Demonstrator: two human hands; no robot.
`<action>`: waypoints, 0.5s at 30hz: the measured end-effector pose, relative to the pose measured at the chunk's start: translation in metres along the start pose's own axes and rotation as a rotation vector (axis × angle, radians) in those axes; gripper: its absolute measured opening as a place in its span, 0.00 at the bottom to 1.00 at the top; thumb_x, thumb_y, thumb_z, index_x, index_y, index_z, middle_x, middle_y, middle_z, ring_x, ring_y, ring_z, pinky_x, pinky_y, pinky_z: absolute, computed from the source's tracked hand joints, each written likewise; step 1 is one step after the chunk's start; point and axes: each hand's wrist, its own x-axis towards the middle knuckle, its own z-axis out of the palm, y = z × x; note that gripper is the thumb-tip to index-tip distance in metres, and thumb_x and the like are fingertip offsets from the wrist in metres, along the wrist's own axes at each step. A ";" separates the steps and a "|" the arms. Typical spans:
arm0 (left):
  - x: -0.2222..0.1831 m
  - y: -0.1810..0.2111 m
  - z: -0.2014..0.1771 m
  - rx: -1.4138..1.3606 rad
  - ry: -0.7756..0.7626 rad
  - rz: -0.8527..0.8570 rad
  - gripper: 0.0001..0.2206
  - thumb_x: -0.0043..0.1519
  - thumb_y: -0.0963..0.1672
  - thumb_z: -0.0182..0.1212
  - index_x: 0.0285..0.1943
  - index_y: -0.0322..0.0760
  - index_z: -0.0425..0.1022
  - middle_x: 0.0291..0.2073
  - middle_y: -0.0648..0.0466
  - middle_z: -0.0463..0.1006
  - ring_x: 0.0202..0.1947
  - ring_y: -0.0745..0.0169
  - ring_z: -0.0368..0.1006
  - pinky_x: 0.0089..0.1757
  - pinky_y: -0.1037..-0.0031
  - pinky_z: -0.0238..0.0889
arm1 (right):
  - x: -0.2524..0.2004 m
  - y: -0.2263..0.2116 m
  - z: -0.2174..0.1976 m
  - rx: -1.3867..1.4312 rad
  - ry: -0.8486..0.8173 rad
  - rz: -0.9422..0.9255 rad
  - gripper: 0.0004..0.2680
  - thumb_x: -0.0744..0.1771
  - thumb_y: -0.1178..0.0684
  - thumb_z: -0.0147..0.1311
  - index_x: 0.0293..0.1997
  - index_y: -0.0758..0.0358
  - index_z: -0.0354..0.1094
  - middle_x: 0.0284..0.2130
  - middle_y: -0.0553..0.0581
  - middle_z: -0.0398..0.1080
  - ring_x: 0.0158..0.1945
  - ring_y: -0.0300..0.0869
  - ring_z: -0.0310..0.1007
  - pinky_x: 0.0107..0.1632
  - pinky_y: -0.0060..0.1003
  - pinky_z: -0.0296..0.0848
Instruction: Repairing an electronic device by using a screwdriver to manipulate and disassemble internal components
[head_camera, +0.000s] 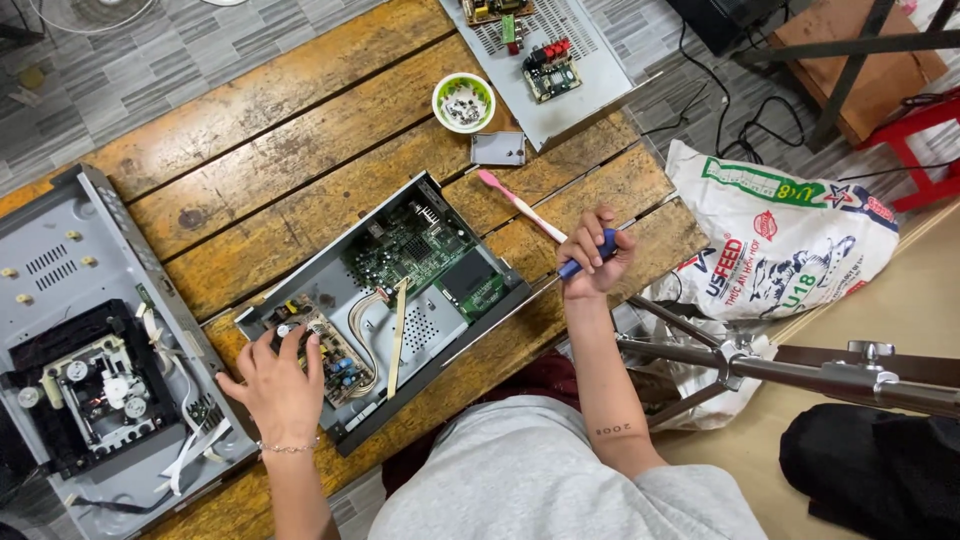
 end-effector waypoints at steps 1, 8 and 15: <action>-0.001 0.001 -0.002 -0.027 0.021 -0.007 0.21 0.70 0.56 0.42 0.60 0.53 0.77 0.60 0.42 0.74 0.63 0.40 0.64 0.58 0.31 0.44 | 0.000 0.000 0.000 -0.011 -0.001 0.002 0.08 0.64 0.59 0.54 0.45 0.66 0.64 0.25 0.53 0.59 0.19 0.35 0.58 0.20 0.26 0.60; -0.003 0.007 0.004 -0.106 0.096 -0.038 0.19 0.68 0.57 0.49 0.57 0.53 0.79 0.62 0.43 0.73 0.65 0.38 0.60 0.58 0.28 0.41 | 0.000 0.002 -0.002 0.003 0.019 -0.007 0.08 0.64 0.59 0.53 0.45 0.67 0.63 0.25 0.53 0.59 0.19 0.35 0.58 0.19 0.27 0.59; -0.008 0.008 0.013 -0.166 0.203 -0.050 0.14 0.67 0.54 0.56 0.55 0.54 0.80 0.61 0.46 0.74 0.66 0.40 0.62 0.59 0.25 0.38 | 0.002 -0.002 -0.004 0.040 0.015 0.031 0.09 0.64 0.59 0.53 0.46 0.67 0.63 0.26 0.54 0.58 0.19 0.36 0.57 0.20 0.28 0.59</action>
